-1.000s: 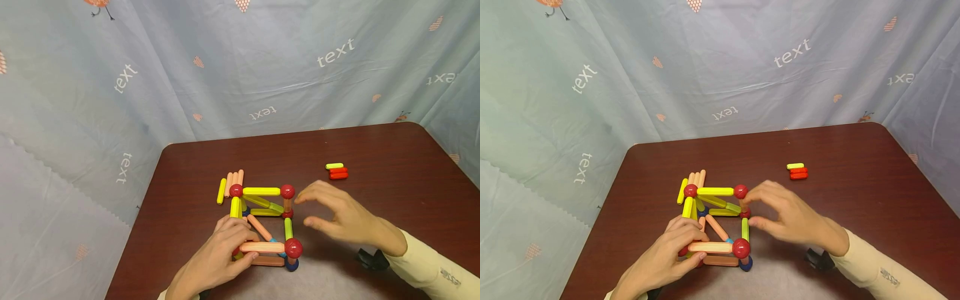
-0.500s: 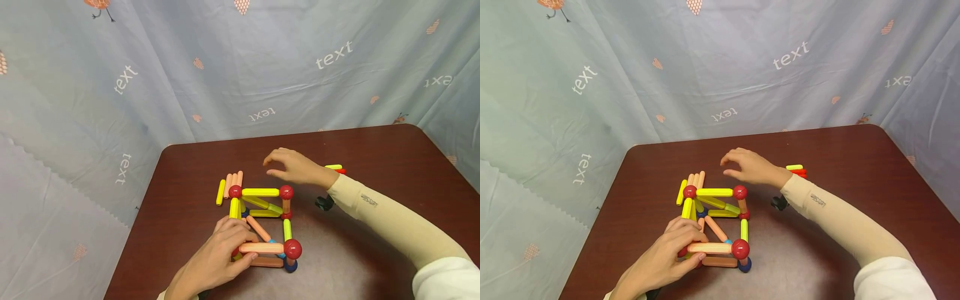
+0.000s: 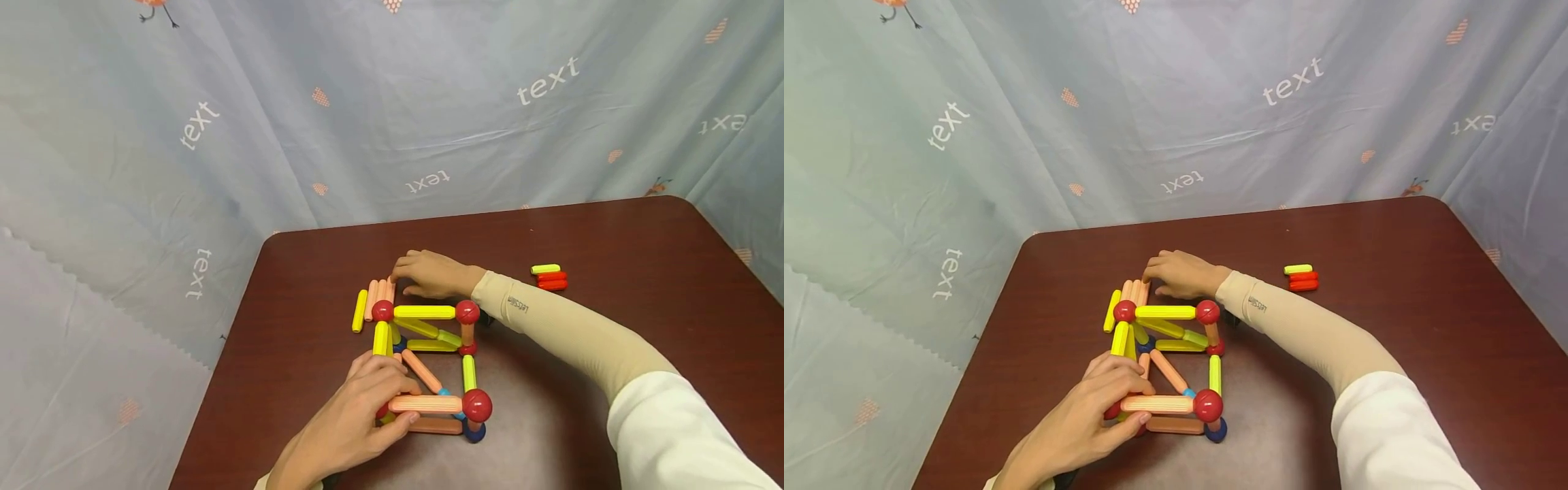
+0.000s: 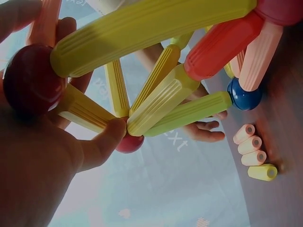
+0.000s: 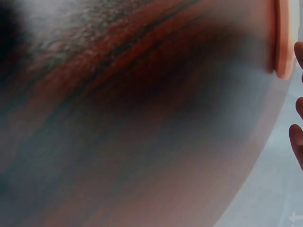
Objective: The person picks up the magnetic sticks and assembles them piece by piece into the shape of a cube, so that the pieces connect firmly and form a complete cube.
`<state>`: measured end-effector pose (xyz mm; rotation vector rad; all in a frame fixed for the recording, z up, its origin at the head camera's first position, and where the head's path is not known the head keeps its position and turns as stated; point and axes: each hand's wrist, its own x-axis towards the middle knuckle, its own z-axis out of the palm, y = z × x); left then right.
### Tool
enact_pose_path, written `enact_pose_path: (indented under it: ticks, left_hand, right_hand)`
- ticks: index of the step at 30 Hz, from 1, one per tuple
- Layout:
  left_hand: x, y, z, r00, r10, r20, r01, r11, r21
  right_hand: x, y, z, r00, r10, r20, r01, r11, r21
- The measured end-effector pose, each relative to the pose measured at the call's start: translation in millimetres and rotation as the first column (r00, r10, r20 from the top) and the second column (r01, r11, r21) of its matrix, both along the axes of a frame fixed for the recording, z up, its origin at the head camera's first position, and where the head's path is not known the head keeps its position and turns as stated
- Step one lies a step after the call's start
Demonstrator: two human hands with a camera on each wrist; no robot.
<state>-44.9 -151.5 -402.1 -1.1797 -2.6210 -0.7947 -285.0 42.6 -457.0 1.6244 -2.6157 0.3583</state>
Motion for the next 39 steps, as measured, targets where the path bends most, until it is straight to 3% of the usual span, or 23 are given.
enact_pose_path:
  ticks: [10, 17, 30, 35, 39]
  left_hand:
    - [-1.8, -2.1, 5.4, 0.999, 0.025, 0.028, -0.024, 0.999, -0.021]
    - [-0.7, -1.5, 4.3, 1.0, 0.008, 0.015, -0.008, 1.0, -0.009]
    - [2.1, 2.0, 2.4, 0.998, 0.034, 0.05, -0.033, 0.999, -0.021]
    - [3.0, 2.8, 3.0, 0.996, 0.052, 0.068, -0.05, 0.998, -0.034]
    - [2.8, 2.6, 2.9, 0.998, 0.043, 0.049, -0.042, 0.999, -0.032]
  right_hand:
    - [-10.1, -14, -5.3, 0.998, 0.047, -0.038, -0.046, 0.999, 0.027]
    - [-7.2, -14, -6.5, 0.999, 0.031, -0.04, -0.029, 0.999, 0.038]
    - [-2.7, -14, -16.0, 0.99, 0.098, -0.102, -0.092, 0.994, 0.062]
    - [0.1, -2, -16.6, 0.989, 0.059, -0.137, -0.051, 0.997, 0.06]
    - [2.4, 13, -14.5, 0.993, -0.015, -0.114, 0.02, 0.999, 0.04]
